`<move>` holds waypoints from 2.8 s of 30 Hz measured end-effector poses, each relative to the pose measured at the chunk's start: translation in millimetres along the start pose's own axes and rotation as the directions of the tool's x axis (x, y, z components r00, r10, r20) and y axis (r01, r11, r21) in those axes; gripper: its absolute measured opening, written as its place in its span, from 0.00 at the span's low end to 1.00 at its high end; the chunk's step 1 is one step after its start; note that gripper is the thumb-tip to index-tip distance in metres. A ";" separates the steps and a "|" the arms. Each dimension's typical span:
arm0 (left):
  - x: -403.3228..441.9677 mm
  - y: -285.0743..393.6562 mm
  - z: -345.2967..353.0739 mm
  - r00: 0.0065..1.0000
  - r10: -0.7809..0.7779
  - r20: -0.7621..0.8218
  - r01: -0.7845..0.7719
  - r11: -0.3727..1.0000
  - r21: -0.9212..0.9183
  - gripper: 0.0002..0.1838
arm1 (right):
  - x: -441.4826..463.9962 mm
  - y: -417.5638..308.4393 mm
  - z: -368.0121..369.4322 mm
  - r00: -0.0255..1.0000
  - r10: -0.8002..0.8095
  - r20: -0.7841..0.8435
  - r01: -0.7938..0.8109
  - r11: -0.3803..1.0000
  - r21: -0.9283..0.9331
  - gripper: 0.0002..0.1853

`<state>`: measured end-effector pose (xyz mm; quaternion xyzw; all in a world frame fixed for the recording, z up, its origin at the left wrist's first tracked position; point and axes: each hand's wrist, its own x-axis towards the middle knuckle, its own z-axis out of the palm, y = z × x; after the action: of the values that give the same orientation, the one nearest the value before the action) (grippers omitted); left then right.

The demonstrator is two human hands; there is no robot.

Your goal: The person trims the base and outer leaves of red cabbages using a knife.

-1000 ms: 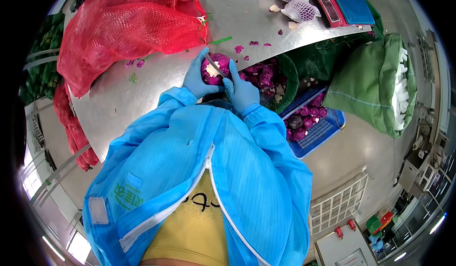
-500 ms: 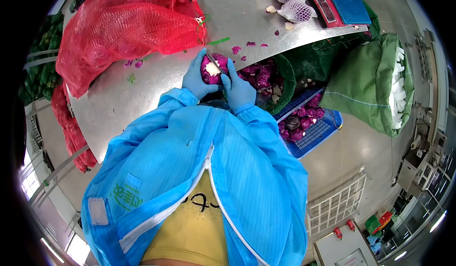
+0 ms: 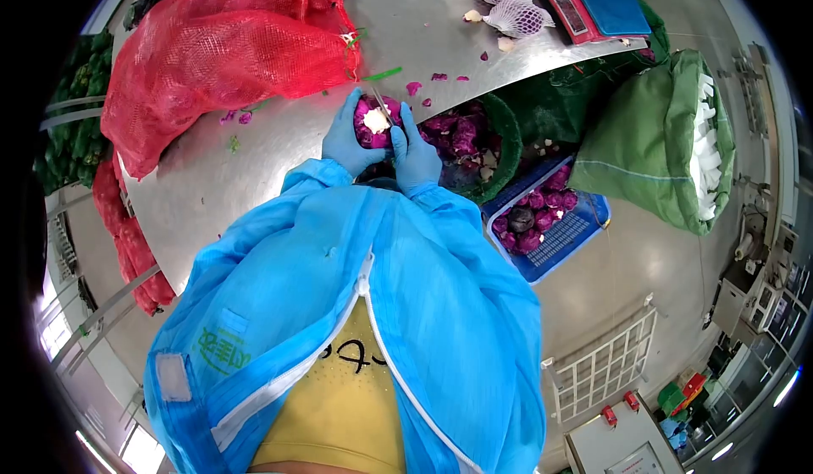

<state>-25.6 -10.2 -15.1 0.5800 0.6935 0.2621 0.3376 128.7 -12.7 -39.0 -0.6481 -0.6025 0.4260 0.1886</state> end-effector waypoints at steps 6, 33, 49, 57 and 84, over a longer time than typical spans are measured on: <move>-2.2 -4.2 9.8 0.995 0.022 -0.095 -0.020 1.000 0.022 0.65 | 0.4 4.8 7.3 0.997 -0.011 -0.071 0.036 0.929 0.369 0.26; -3.6 3.3 -1.1 0.999 0.038 0.023 -0.038 0.999 0.017 0.65 | 47.3 -25.1 -33.4 0.986 0.145 -0.088 -0.156 0.979 -0.132 0.20; -22.6 -86.7 21.3 0.959 0.273 -0.072 -0.271 0.816 -0.510 0.69 | 65.0 31.6 -27.9 0.949 0.303 -0.093 -0.290 0.948 0.129 0.20; -19.6 -38.1 -9.0 0.843 -0.137 0.521 0.471 -0.282 -0.836 0.35 | 33.6 102.7 -18.2 0.847 0.404 -0.346 -0.268 0.886 0.380 0.15; -24.5 -94.0 -0.9 0.989 0.145 0.040 -0.103 0.847 -0.522 0.74 | 41.8 10.1 -12.8 0.868 -0.471 0.157 0.403 0.853 0.331 0.10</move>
<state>-82.8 -52.1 -81.5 0.5207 0.5447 0.4377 0.4905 141.3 28.0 -53.0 -0.4044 -0.6839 0.5272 0.3014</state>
